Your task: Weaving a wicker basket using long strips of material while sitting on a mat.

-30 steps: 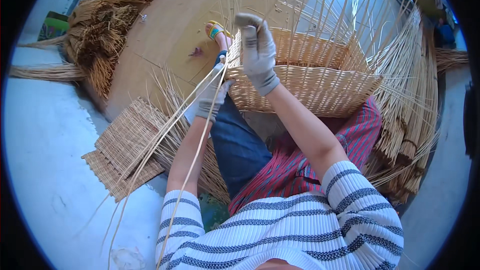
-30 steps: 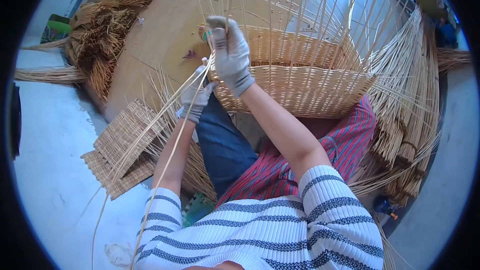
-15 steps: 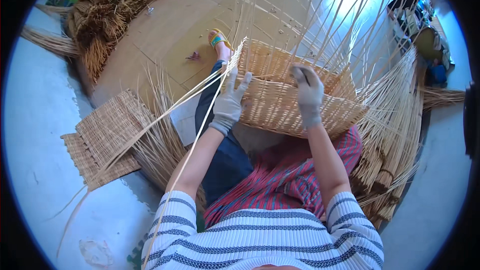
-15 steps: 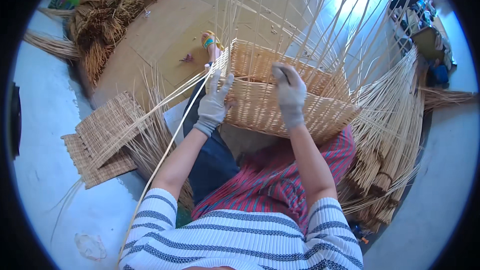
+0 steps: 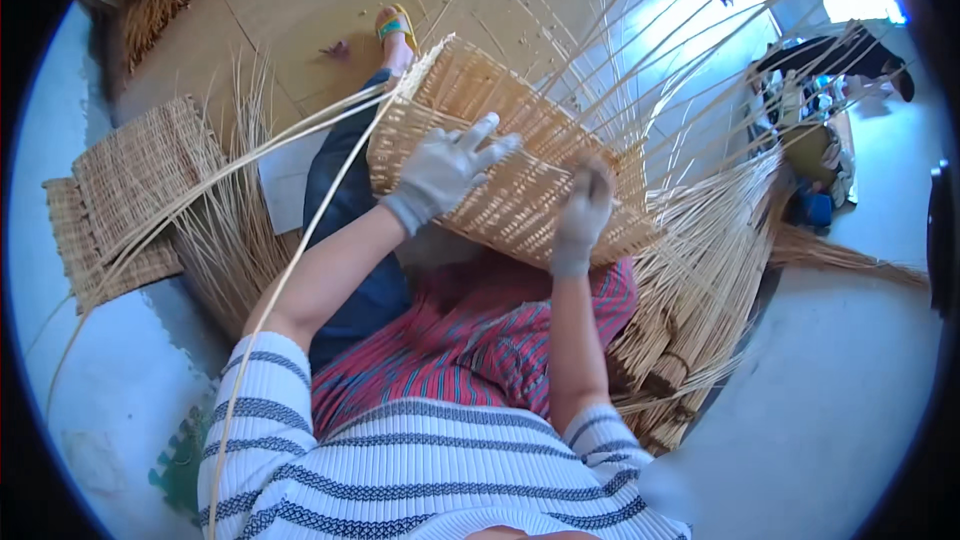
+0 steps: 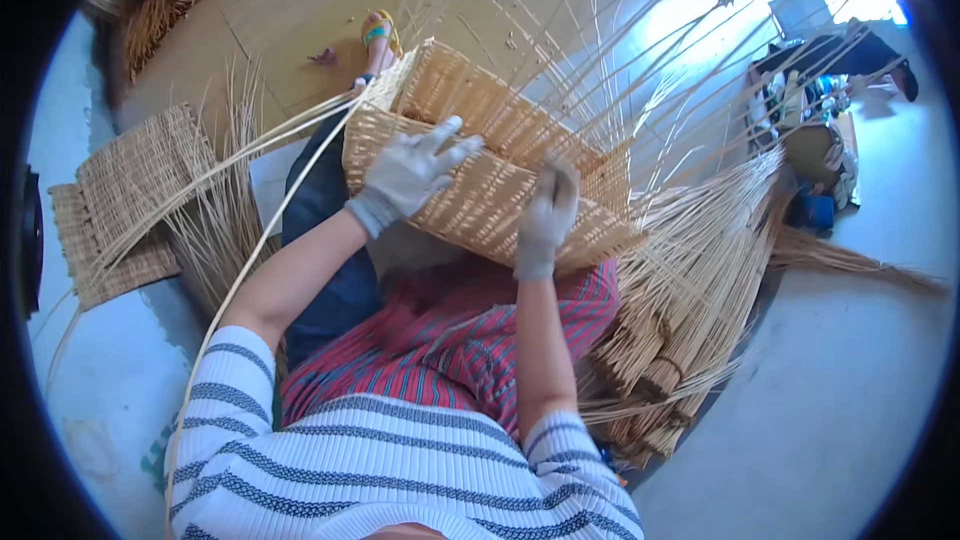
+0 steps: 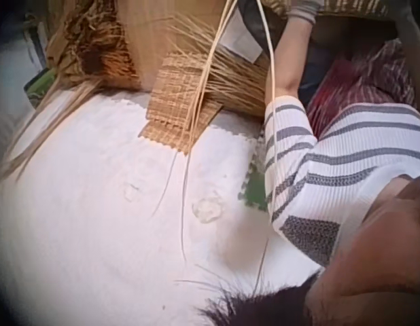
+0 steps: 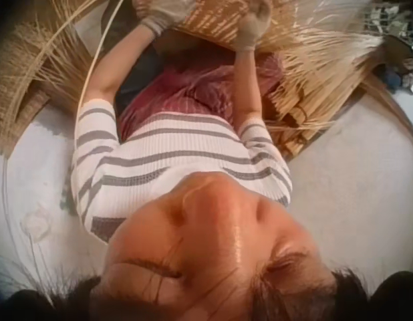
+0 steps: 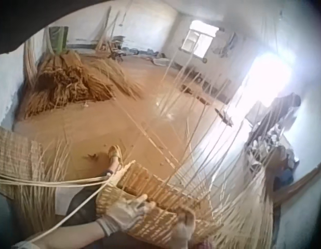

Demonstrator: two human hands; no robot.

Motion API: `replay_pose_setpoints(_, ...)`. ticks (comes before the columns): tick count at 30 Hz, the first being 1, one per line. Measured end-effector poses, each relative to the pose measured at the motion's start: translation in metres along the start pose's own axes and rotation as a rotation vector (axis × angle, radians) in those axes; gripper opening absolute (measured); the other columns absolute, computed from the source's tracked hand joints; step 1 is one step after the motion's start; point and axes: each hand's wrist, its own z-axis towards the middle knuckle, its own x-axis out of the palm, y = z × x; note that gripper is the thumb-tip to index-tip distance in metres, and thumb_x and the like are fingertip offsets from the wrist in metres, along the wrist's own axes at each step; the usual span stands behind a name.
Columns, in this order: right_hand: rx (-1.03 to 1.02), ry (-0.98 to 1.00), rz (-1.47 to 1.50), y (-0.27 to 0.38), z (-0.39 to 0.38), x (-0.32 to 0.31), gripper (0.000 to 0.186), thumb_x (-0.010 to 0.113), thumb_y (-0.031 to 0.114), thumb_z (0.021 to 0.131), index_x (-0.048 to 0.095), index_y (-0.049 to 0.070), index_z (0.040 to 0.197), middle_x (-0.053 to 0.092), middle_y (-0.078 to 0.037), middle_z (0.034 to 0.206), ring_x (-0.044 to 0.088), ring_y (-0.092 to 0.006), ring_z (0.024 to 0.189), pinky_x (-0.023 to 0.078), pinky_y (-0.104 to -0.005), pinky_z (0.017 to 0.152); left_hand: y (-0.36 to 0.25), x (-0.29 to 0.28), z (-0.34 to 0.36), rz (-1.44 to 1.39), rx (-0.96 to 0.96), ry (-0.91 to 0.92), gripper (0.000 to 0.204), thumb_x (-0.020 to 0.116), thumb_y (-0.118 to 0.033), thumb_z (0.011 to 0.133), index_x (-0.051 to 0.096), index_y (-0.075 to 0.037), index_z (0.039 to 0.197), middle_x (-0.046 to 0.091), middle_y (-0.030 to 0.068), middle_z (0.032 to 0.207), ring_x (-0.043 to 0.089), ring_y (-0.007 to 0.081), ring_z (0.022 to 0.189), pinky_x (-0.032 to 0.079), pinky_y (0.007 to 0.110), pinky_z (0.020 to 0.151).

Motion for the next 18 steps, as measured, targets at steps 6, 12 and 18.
replay_pose_setpoints(6,-0.139,0.279,0.649,0.004,0.090,0.006,0.067,0.052,0.005,0.102,0.021,0.021,0.159,0.065,-0.019,0.117,0.067,-0.0250,0.100,0.055,-0.0425,0.091,-0.030,0.011,0.013,0.292,-0.166,0.219,0.071,0.054,-0.017,0.093,0.030,-0.037,0.157,0.050,0.0170,0.137,0.066,0.0176,0.082,0.049,0.035,0.074)
replay_pose_setpoints(12,0.080,-0.194,0.038,-0.034,0.012,-0.083,0.018,0.055,0.000,0.100,0.057,0.001,0.118,0.064,-0.010,0.109,0.062,-0.0184,0.101,0.052,-0.0360,0.094,-0.066,0.035,0.037,0.069,0.110,-0.034,0.065,0.057,-0.024,0.093,0.038,-0.027,0.155,0.053,0.0139,0.141,0.064,0.0199,0.090,0.048,0.035,0.079)
replay_pose_setpoints(18,-0.250,0.042,-0.020,-0.024,0.094,-0.087,0.061,0.052,0.003,0.100,0.033,0.012,0.157,0.065,-0.013,0.122,0.064,-0.0164,0.101,0.051,-0.0265,0.078,-0.120,0.054,0.051,0.267,-0.071,0.239,0.070,0.049,-0.017,0.096,0.026,-0.033,0.159,0.051,0.0256,0.137,0.066,0.0213,0.087,0.049,0.037,0.076)
